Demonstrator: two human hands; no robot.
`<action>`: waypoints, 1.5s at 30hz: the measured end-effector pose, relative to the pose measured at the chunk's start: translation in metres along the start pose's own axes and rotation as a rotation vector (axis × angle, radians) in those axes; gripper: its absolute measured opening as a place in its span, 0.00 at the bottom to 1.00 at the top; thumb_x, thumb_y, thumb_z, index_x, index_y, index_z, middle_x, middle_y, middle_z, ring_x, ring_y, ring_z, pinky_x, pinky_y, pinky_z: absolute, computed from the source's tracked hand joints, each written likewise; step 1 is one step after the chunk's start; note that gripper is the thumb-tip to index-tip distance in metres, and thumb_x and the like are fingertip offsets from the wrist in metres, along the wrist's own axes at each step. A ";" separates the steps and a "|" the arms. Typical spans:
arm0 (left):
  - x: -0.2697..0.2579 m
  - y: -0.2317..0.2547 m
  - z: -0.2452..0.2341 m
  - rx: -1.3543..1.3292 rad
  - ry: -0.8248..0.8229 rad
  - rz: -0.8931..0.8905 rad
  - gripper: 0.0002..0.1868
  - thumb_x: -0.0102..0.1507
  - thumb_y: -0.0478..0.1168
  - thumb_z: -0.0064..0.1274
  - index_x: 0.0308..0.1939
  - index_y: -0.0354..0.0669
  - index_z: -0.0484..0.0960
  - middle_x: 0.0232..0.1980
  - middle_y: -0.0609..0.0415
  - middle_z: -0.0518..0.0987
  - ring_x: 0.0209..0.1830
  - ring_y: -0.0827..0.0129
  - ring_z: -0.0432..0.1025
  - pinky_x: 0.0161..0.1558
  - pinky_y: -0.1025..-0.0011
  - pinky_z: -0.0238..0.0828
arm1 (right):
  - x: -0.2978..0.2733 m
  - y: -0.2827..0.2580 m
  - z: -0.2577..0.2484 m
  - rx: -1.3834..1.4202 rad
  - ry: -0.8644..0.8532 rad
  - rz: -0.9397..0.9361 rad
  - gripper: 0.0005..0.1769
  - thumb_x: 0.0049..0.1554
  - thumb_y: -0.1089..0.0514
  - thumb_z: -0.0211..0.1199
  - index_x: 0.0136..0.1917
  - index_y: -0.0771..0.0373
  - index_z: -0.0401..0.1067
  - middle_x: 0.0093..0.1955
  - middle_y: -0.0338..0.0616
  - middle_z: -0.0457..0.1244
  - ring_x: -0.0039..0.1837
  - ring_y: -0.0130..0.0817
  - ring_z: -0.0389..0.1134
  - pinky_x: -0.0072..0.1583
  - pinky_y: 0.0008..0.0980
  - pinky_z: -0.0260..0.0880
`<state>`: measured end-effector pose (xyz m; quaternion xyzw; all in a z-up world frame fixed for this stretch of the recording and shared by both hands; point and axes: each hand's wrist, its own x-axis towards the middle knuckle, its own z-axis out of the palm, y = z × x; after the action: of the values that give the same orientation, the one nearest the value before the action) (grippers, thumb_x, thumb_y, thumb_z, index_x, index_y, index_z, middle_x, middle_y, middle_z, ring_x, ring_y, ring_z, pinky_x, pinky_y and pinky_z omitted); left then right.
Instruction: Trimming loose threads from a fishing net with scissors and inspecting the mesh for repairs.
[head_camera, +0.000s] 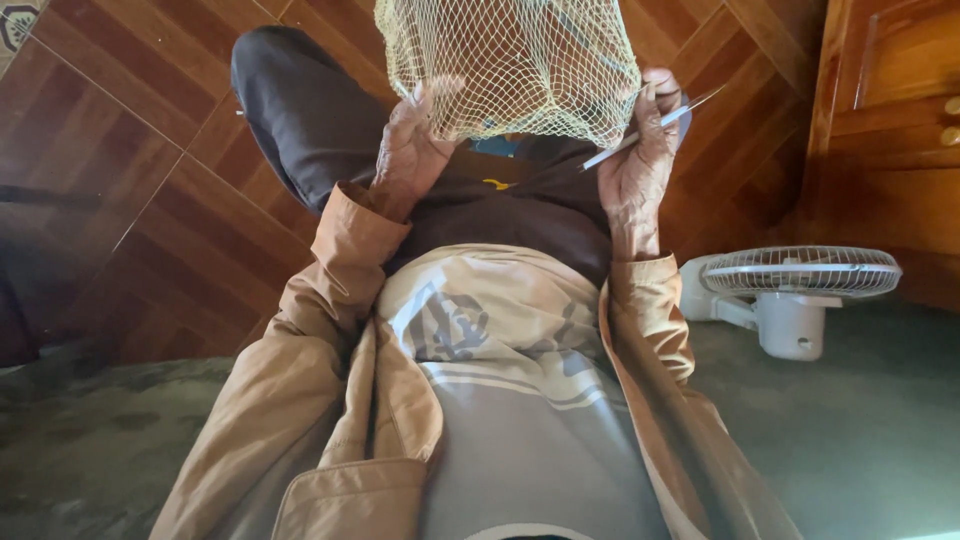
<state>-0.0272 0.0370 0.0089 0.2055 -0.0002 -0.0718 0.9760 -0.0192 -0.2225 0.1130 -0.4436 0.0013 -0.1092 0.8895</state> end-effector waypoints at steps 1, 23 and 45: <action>0.001 0.000 0.002 -0.006 -0.040 -0.002 0.12 0.71 0.37 0.53 0.56 0.36 0.82 0.65 0.43 0.78 0.67 0.52 0.72 0.67 0.47 0.73 | 0.000 -0.001 0.001 0.015 -0.026 -0.009 0.07 0.65 0.60 0.63 0.55 0.61 0.69 0.50 0.40 0.65 0.53 0.29 0.67 0.57 0.29 0.69; -0.001 0.007 0.055 0.176 0.096 -0.104 0.16 0.66 0.39 0.60 0.55 0.32 0.85 0.49 0.51 0.85 0.49 0.64 0.79 0.49 0.68 0.77 | -0.004 0.007 -0.002 -0.027 -0.066 0.031 0.06 0.67 0.59 0.61 0.56 0.60 0.71 0.50 0.39 0.65 0.52 0.29 0.67 0.57 0.28 0.68; -0.007 0.015 0.115 0.966 -0.011 -0.006 0.16 0.72 0.46 0.46 0.54 0.42 0.84 0.57 0.50 0.84 0.60 0.67 0.77 0.61 0.68 0.73 | -0.007 0.006 0.003 0.052 -0.097 0.135 0.06 0.68 0.59 0.60 0.57 0.61 0.70 0.53 0.40 0.65 0.57 0.31 0.70 0.59 0.31 0.75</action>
<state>-0.0354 0.0055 0.1199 0.6348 -0.0382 -0.0676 0.7687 -0.0242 -0.2154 0.1097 -0.4239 -0.0151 -0.0275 0.9052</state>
